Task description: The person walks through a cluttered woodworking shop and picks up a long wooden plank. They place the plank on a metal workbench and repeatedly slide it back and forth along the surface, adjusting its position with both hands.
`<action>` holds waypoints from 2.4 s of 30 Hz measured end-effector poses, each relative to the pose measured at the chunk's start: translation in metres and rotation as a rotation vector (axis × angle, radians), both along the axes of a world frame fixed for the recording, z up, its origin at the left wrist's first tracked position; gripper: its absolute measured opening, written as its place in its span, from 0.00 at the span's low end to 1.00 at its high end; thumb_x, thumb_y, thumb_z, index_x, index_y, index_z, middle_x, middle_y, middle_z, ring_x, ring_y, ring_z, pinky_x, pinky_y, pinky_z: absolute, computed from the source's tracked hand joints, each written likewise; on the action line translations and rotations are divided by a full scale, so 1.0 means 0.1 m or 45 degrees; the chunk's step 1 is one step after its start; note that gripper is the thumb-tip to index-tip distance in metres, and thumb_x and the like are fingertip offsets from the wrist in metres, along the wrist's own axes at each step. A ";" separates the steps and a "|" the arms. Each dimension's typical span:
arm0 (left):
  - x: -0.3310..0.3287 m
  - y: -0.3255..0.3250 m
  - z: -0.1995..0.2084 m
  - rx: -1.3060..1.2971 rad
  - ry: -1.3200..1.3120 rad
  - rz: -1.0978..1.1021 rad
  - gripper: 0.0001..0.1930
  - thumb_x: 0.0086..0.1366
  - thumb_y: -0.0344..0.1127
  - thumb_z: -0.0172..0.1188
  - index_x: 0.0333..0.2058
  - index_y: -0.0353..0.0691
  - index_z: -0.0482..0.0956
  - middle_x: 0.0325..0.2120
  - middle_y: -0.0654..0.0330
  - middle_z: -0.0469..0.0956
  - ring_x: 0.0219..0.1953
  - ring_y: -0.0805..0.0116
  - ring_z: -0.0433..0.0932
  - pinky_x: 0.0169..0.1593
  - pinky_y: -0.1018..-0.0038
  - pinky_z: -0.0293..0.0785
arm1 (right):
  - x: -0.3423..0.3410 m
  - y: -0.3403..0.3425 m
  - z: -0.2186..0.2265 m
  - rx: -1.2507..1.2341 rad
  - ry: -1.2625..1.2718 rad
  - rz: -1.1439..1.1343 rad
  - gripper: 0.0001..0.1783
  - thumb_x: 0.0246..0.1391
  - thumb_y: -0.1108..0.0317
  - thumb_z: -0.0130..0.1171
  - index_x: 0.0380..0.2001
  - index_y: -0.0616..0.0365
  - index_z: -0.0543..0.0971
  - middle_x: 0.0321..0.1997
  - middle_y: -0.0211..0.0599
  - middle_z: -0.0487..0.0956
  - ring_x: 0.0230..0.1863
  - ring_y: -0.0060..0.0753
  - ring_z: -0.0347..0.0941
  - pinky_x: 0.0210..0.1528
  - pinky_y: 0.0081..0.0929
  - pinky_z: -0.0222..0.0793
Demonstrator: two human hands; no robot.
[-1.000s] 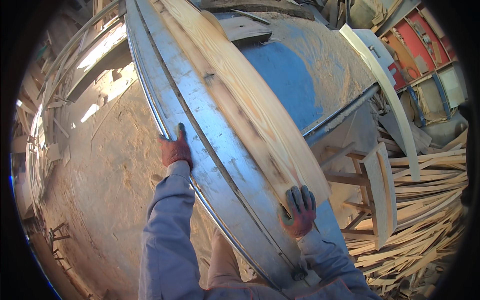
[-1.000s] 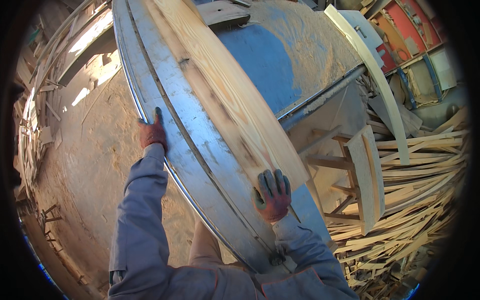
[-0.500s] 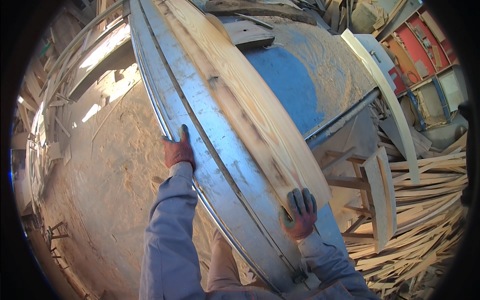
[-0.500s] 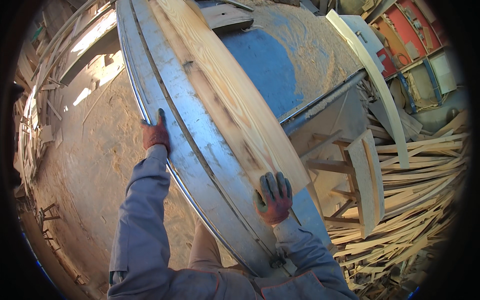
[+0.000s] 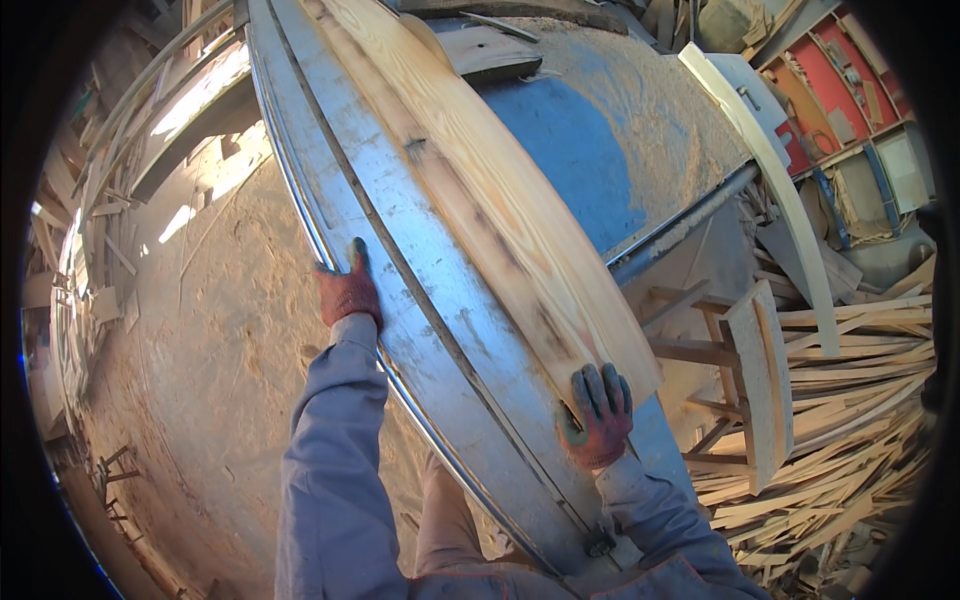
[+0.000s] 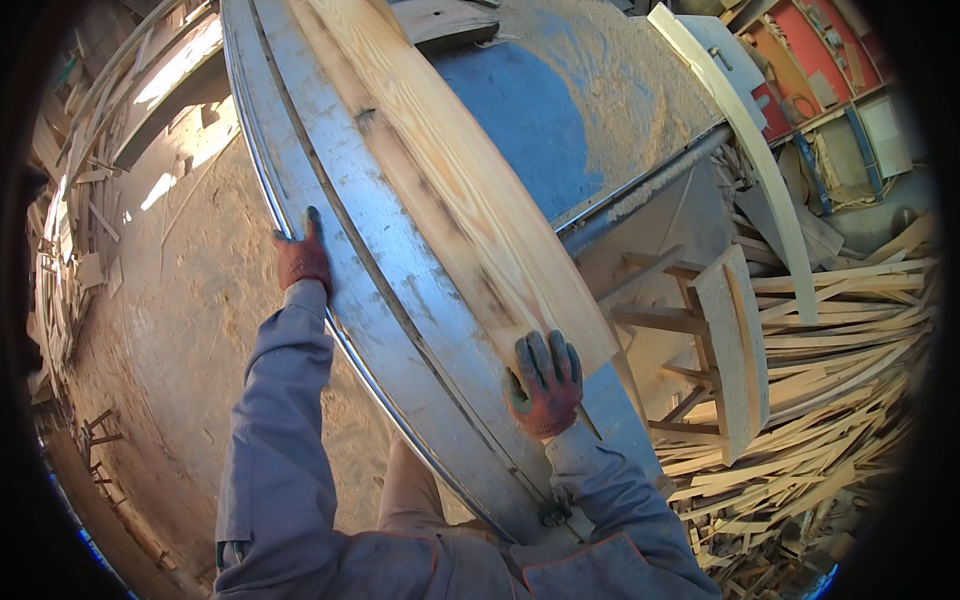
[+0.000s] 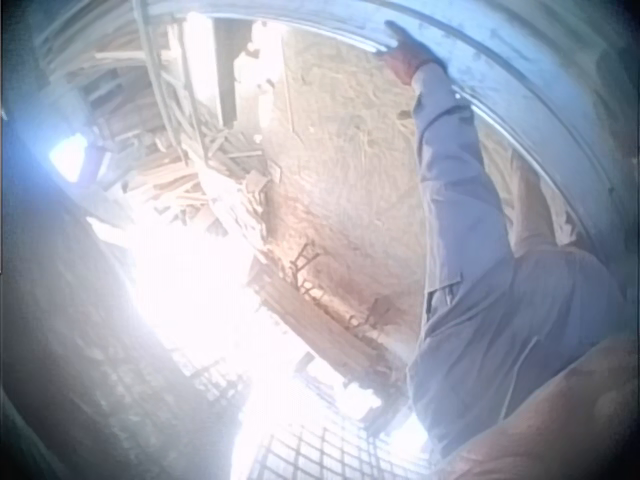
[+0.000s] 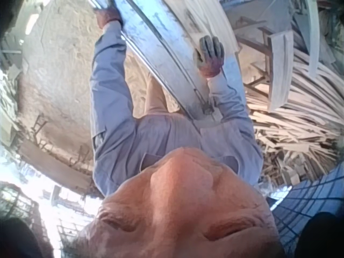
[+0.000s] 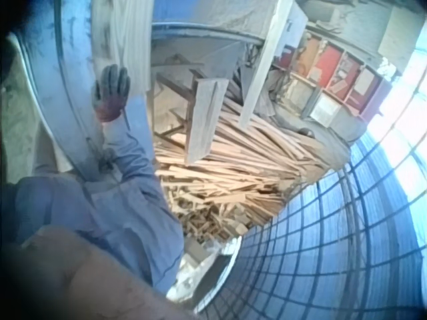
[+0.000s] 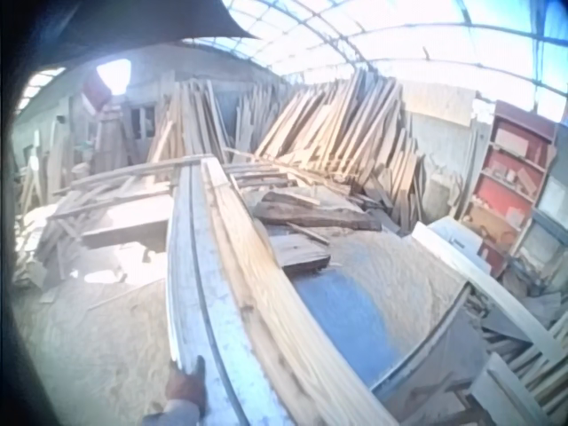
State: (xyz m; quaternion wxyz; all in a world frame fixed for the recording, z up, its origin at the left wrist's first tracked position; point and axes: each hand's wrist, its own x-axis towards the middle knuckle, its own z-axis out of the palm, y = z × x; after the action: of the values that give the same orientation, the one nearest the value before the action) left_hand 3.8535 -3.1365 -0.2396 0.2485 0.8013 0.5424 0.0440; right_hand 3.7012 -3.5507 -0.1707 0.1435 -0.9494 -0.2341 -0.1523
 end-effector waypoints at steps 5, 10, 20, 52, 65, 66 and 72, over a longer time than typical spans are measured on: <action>0.03 0.03 0.01 -0.009 -0.017 0.009 0.58 0.59 0.80 0.60 0.71 0.35 0.62 0.58 0.37 0.79 0.59 0.38 0.80 0.61 0.50 0.75 | 0.01 0.02 -0.01 -0.002 -0.012 -0.011 0.31 0.54 0.61 0.70 0.62 0.54 0.81 0.67 0.45 0.78 0.67 0.62 0.72 0.66 0.57 0.69; 0.05 0.04 0.07 -0.034 -0.001 0.004 0.58 0.59 0.80 0.60 0.71 0.35 0.61 0.58 0.36 0.79 0.60 0.37 0.79 0.62 0.50 0.75 | 0.04 0.04 -0.01 0.002 -0.015 -0.008 0.31 0.54 0.61 0.70 0.62 0.54 0.81 0.67 0.45 0.78 0.68 0.61 0.72 0.66 0.56 0.69; 0.20 0.25 -0.10 -0.039 -0.031 -0.057 0.62 0.60 0.82 0.55 0.73 0.31 0.55 0.61 0.33 0.76 0.64 0.41 0.77 0.67 0.54 0.71 | 0.13 0.10 -0.07 0.016 0.009 -0.026 0.31 0.53 0.61 0.72 0.62 0.52 0.81 0.67 0.43 0.78 0.70 0.58 0.71 0.69 0.54 0.67; 0.26 0.20 0.26 -0.107 -0.049 0.015 0.57 0.59 0.77 0.63 0.74 0.40 0.58 0.58 0.36 0.78 0.57 0.37 0.81 0.59 0.48 0.76 | 0.24 0.38 0.19 -0.015 0.148 -0.060 0.35 0.50 0.59 0.72 0.62 0.57 0.79 0.69 0.48 0.75 0.71 0.63 0.68 0.71 0.61 0.63; 0.28 0.22 0.30 -0.183 -0.005 0.024 0.55 0.59 0.75 0.64 0.73 0.40 0.60 0.61 0.41 0.78 0.59 0.38 0.80 0.61 0.50 0.75 | 0.27 0.38 0.02 0.033 -0.035 -0.097 0.26 0.54 0.61 0.70 0.56 0.57 0.83 0.65 0.47 0.79 0.67 0.59 0.74 0.68 0.59 0.69; 0.29 0.21 0.29 -0.194 -0.035 0.022 0.55 0.60 0.75 0.64 0.72 0.40 0.60 0.61 0.41 0.78 0.59 0.37 0.80 0.62 0.50 0.75 | 0.28 0.38 0.01 0.043 -0.050 -0.097 0.25 0.54 0.61 0.70 0.55 0.57 0.84 0.65 0.47 0.79 0.67 0.59 0.74 0.67 0.59 0.69; 0.31 0.20 0.23 -0.112 -0.021 0.021 0.56 0.60 0.77 0.63 0.72 0.38 0.61 0.59 0.37 0.78 0.59 0.36 0.79 0.61 0.50 0.75 | 0.28 0.39 0.01 0.079 -0.014 -0.126 0.24 0.55 0.65 0.69 0.56 0.56 0.84 0.66 0.46 0.78 0.67 0.57 0.74 0.68 0.58 0.69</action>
State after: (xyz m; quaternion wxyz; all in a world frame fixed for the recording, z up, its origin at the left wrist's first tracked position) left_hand 3.8846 -3.1168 -0.2168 0.2876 0.7846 0.5485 0.0288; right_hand 3.7294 -3.5121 -0.1692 0.1639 -0.9541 -0.1827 -0.1717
